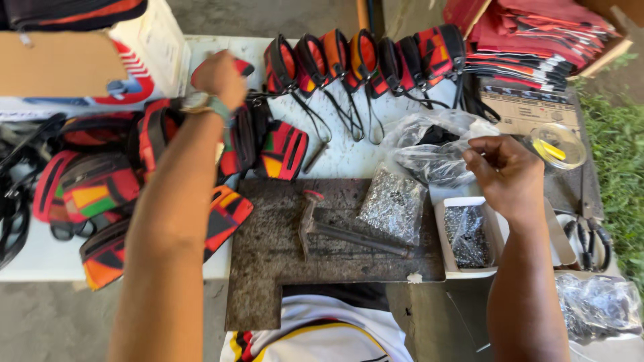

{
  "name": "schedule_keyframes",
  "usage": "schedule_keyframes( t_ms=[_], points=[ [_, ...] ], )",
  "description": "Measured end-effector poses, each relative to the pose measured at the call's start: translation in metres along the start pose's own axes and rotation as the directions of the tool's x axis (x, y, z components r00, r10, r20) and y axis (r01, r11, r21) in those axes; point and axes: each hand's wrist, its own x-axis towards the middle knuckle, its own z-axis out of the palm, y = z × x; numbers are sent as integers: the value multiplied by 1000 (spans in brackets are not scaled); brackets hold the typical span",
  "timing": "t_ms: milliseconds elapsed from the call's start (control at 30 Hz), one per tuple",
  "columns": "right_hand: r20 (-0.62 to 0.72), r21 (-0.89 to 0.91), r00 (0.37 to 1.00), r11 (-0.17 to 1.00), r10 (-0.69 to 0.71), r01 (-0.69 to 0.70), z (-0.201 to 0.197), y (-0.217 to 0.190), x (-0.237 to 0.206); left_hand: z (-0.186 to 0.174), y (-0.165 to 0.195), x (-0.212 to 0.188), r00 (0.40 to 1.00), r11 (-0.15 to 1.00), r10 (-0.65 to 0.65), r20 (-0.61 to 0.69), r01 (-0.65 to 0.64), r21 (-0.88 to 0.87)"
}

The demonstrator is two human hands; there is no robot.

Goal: The person attaches metal zipper pulls to the zipper sliders of small colorful fabric pouches. They take pulls one at a time from a box, press them onto each pouch's zipper by hand, occasionally tap them with a hammer on a wooden block, and set finished pouches on the table with the others.

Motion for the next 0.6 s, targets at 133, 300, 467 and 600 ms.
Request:
schedule_keyframes(
  t_ms=[133, 300, 467, 600],
  points=[
    [-86, -70, 996, 998, 1, -7, -18, 0, -7, -7, -32, 19, 952, 959, -104, 288, 19, 284],
    [-124, -94, 989, 991, 83, -95, -25, 2, -4, -3, -38, 28, 874, 966, -175, 454, 63, 251],
    [-99, -260, 995, 964, 27, -52, -20, -2, -4, 3, -48, 34, 938, 952, 55, 344, -153, 266],
    [-21, -183, 999, 982, 49, -52, -4, -8, -7, -9, -49, 31, 977, 947, 203, 65, -212, 240]
  ],
)
